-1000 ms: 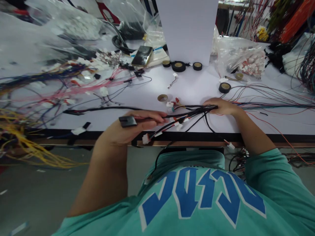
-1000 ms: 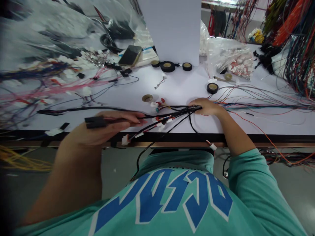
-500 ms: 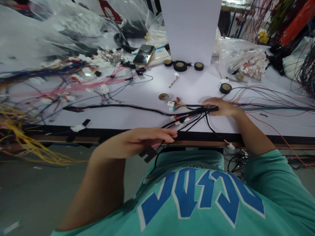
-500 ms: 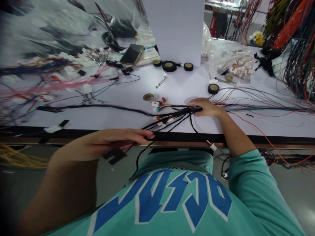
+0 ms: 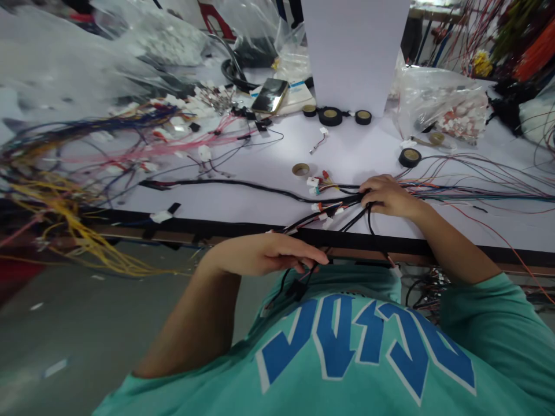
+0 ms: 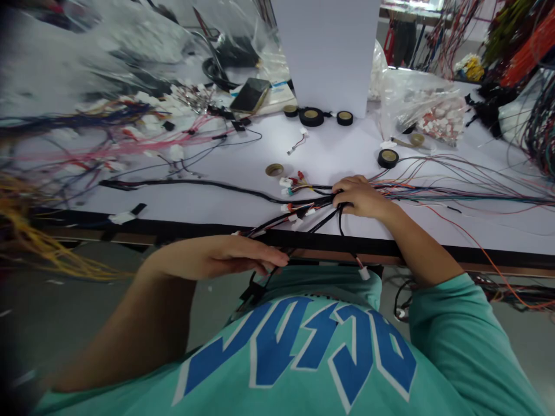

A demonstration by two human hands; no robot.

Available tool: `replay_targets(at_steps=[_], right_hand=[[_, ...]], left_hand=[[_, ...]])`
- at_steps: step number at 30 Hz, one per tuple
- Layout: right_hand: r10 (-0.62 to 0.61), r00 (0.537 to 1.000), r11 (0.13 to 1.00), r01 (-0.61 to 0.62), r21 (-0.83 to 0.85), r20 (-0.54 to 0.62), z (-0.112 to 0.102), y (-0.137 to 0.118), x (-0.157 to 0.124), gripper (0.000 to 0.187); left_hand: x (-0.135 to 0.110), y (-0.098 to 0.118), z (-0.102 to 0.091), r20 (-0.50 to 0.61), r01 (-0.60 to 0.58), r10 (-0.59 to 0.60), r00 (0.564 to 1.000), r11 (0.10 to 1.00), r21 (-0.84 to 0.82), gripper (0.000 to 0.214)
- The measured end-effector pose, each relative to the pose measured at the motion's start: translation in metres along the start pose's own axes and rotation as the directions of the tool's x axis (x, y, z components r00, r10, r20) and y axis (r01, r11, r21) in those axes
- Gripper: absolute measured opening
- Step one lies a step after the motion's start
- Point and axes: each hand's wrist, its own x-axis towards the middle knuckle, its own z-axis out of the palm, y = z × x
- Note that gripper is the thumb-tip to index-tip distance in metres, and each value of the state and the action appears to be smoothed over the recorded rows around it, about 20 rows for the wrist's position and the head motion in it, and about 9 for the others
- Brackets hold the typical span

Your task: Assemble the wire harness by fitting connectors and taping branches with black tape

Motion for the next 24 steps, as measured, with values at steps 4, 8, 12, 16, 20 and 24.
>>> replay_targets(at_steps=[4,8,12,16,20,24], right_hand=[[-0.018,0.997,0.999,0.015,-0.04,-0.072,0.004,0.0,0.002,0.013],[-0.055,0.99,0.996,0.064,0.065,-0.129,0.005,0.004,0.001,0.019],[0.004,0.976,0.984,0.035,0.175,-0.218,0.005,0.008,-0.001,0.018],[0.11,0.954,0.963,-0.032,0.268,-0.278,0.005,0.009,-0.001,0.014],[0.185,0.921,0.935,-0.057,0.351,-0.343,0.005,0.006,0.002,0.019],[0.314,0.872,0.885,-0.127,0.448,-0.374,0.007,0.006,0.005,0.028]], left_hand=[[0.003,-0.004,-0.016,-0.151,0.096,-0.105,0.983,0.993,-0.066,0.031],[0.023,0.002,-0.038,-0.365,0.177,-0.181,0.913,0.983,-0.044,0.031],[0.06,0.014,-0.039,-0.434,0.221,-0.088,0.897,0.938,0.266,0.032],[0.097,0.024,-0.026,-0.316,0.302,-0.116,0.942,0.707,0.639,0.043],[0.118,0.03,-0.025,-0.178,0.25,-0.181,0.967,0.556,0.793,0.032],[0.13,0.034,-0.041,-0.116,0.204,-0.176,0.977,0.639,0.742,0.021]])
